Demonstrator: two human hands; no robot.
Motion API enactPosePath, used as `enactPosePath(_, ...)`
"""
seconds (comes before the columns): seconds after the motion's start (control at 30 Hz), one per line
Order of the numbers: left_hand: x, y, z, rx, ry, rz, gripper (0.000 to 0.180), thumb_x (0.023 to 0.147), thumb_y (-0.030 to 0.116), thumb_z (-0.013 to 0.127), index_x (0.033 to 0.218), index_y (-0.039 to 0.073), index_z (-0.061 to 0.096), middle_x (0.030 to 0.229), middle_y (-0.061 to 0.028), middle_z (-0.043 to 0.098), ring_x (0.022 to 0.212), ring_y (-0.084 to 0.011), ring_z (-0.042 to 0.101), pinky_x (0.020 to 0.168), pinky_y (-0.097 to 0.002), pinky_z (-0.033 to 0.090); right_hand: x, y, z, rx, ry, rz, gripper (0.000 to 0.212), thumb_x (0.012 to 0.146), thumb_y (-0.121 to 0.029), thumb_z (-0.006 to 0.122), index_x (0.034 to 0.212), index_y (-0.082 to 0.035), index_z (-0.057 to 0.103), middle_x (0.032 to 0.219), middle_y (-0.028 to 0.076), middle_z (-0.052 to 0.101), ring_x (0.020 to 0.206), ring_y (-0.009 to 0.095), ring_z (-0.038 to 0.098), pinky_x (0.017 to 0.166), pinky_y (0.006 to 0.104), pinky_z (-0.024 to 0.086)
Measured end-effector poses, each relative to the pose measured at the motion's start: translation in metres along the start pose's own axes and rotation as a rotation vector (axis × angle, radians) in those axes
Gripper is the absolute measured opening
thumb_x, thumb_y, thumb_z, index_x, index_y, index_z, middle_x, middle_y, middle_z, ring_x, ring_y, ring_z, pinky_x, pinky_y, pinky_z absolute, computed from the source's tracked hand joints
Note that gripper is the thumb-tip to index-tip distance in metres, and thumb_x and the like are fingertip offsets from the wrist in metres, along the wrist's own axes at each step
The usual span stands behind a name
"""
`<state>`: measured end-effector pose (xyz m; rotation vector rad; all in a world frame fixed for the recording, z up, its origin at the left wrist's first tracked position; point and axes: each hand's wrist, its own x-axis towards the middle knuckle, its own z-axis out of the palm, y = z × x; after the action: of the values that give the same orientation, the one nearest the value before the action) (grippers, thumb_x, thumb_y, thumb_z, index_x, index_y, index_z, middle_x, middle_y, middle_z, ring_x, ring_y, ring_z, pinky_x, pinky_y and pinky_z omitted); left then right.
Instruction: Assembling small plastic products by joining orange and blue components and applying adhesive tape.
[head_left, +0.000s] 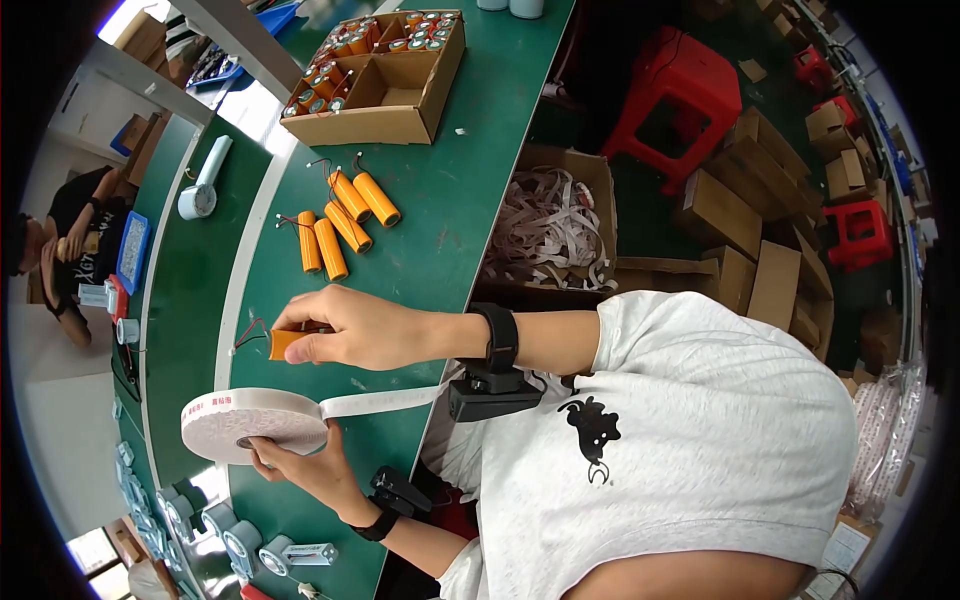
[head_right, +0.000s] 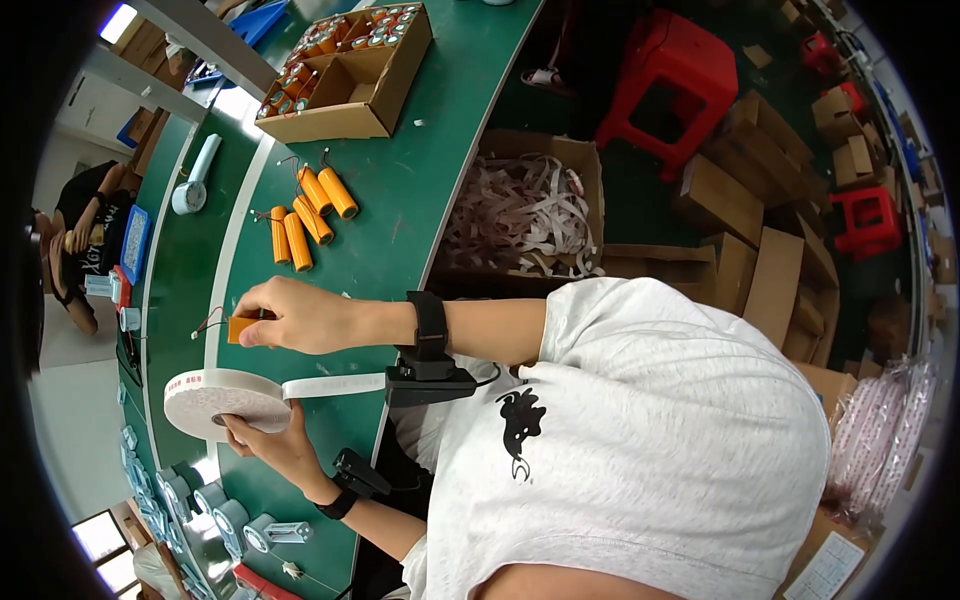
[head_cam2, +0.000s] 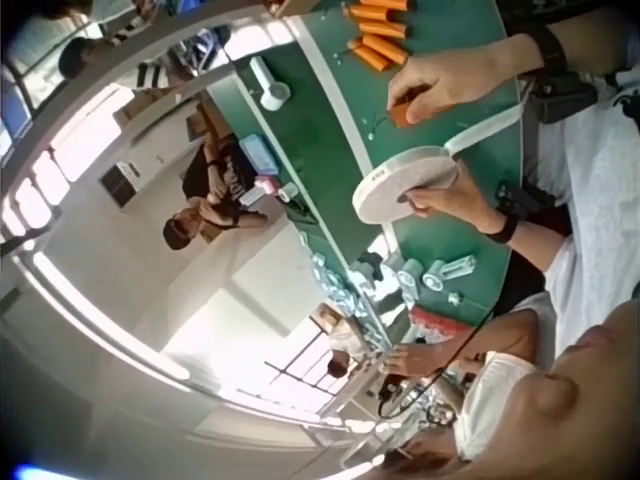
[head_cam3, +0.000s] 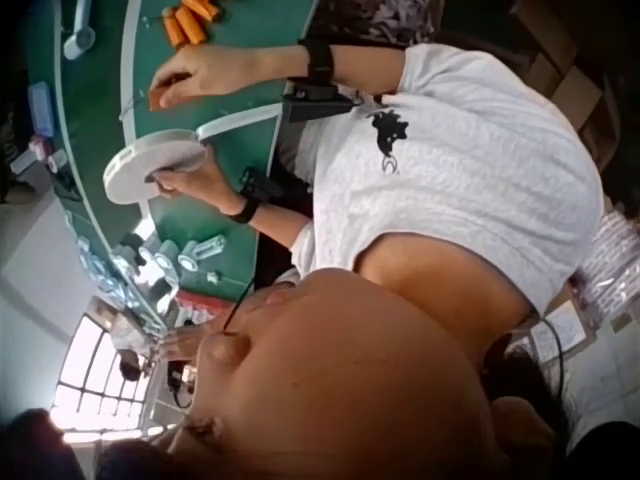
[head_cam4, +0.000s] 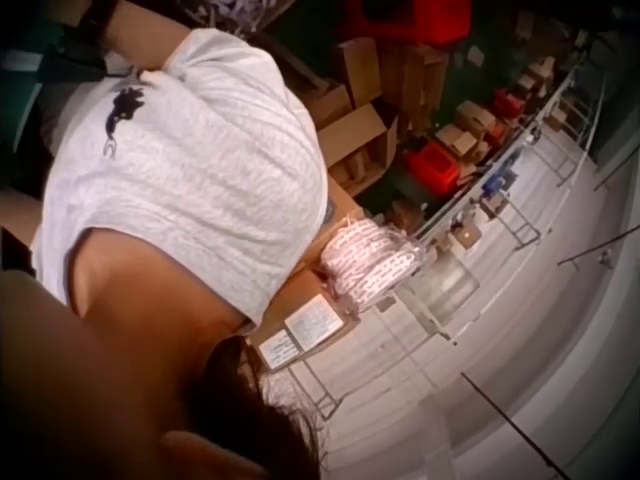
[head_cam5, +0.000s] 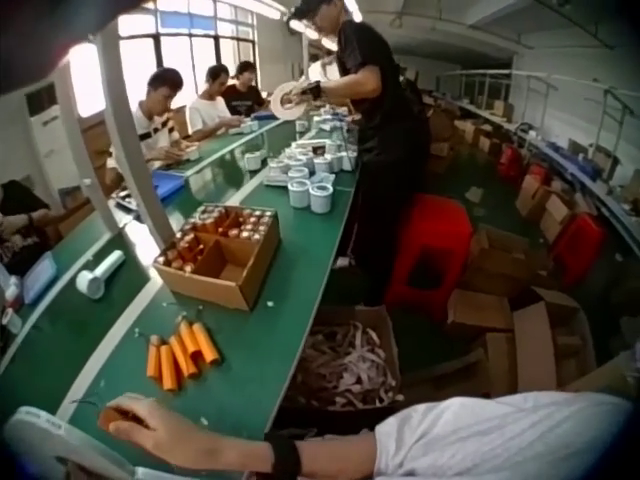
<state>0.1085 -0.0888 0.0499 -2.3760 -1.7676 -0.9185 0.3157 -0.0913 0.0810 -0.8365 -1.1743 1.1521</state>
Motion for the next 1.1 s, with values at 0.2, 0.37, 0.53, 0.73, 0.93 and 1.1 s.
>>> enactPosePath(0.2, 0.003, 0.0, 0.003, 0.099, -0.015, 0.236, 0.089, 0.06, 0.025, 0.076, 0.127, -0.009, 0.028, 0.125, -0.0245, 0.039, 0.118, -0.0328, 0.029, 0.098, -0.0441, 0.025, 0.013, -0.006, 0.022, -0.302, 0.08, -0.247, 0.025, 0.08, -0.013, 0.06, 0.095, 0.007, 0.057, 0.084, 0.012, 0.054, 0.073, 0.02, 0.053, 0.068, 0.0305, 0.043)
enactPosePath(0.37, 0.002, 0.008, 0.01, 0.086, 0.067, 0.204, 0.088, 0.06, 0.028, 0.076, 0.124, -0.011, 0.031, 0.118, -0.0239, 0.045, 0.113, -0.0324, 0.035, 0.1, -0.0429, 0.018, 0.023, 0.006, 0.031, -0.325, 0.225, -0.331, 0.022, 0.081, -0.012, 0.058, 0.092, 0.007, 0.055, 0.082, 0.012, 0.053, 0.074, 0.024, 0.053, 0.068, 0.0326, 0.043)
enactPosePath(0.53, 0.004, 0.025, 0.0, -0.004, 0.039, -0.115, 0.088, 0.057, 0.03, 0.077, 0.12, -0.013, 0.034, 0.112, -0.0239, 0.048, 0.107, -0.0347, 0.039, 0.097, -0.0453, 0.018, 0.034, -0.005, 0.026, -0.185, 0.363, -0.22, 0.021, 0.084, -0.012, 0.056, 0.092, 0.007, 0.052, 0.083, 0.011, 0.055, 0.078, 0.021, 0.056, 0.071, 0.0301, 0.044)
enactPosePath(0.73, 0.01, 0.044, 0.018, -0.019, -0.072, 0.085, 0.089, 0.055, 0.031, 0.078, 0.119, -0.013, 0.035, 0.109, -0.0248, 0.049, 0.108, -0.0348, 0.039, 0.096, -0.0451, 0.019, 0.056, 0.015, 0.011, 0.305, 0.317, -0.006, 0.018, 0.087, -0.012, 0.051, 0.092, 0.005, 0.048, 0.082, 0.012, 0.06, 0.074, 0.017, 0.06, 0.064, 0.027, 0.048)
enactPosePath(0.93, 0.006, 0.056, 0.04, 0.044, -0.193, 0.306, 0.081, 0.063, 0.037, 0.073, 0.115, -0.013, 0.038, 0.107, -0.0231, 0.05, 0.106, -0.0324, 0.044, 0.096, -0.0465, 0.02, 0.11, -0.016, -0.058, 0.581, 0.811, -0.414, 0.017, 0.088, -0.015, 0.051, 0.094, 0.002, 0.049, 0.082, 0.01, 0.061, 0.076, 0.016, 0.061, 0.063, 0.0245, 0.048)
enactPosePath(1.1, 0.061, 0.067, 0.052, -0.1, -0.31, 0.538, 0.043, 0.077, 0.022, 0.062, 0.107, -0.007, 0.05, 0.11, -0.0203, 0.053, 0.106, -0.0351, 0.046, 0.095, -0.0424, 0.031, 0.088, -0.047, -0.032, 0.324, 0.564, -0.536, 0.02, 0.082, -0.014, 0.059, 0.095, 0.001, 0.056, 0.086, 0.008, 0.061, 0.078, 0.013, 0.058, 0.068, 0.0235, 0.047)
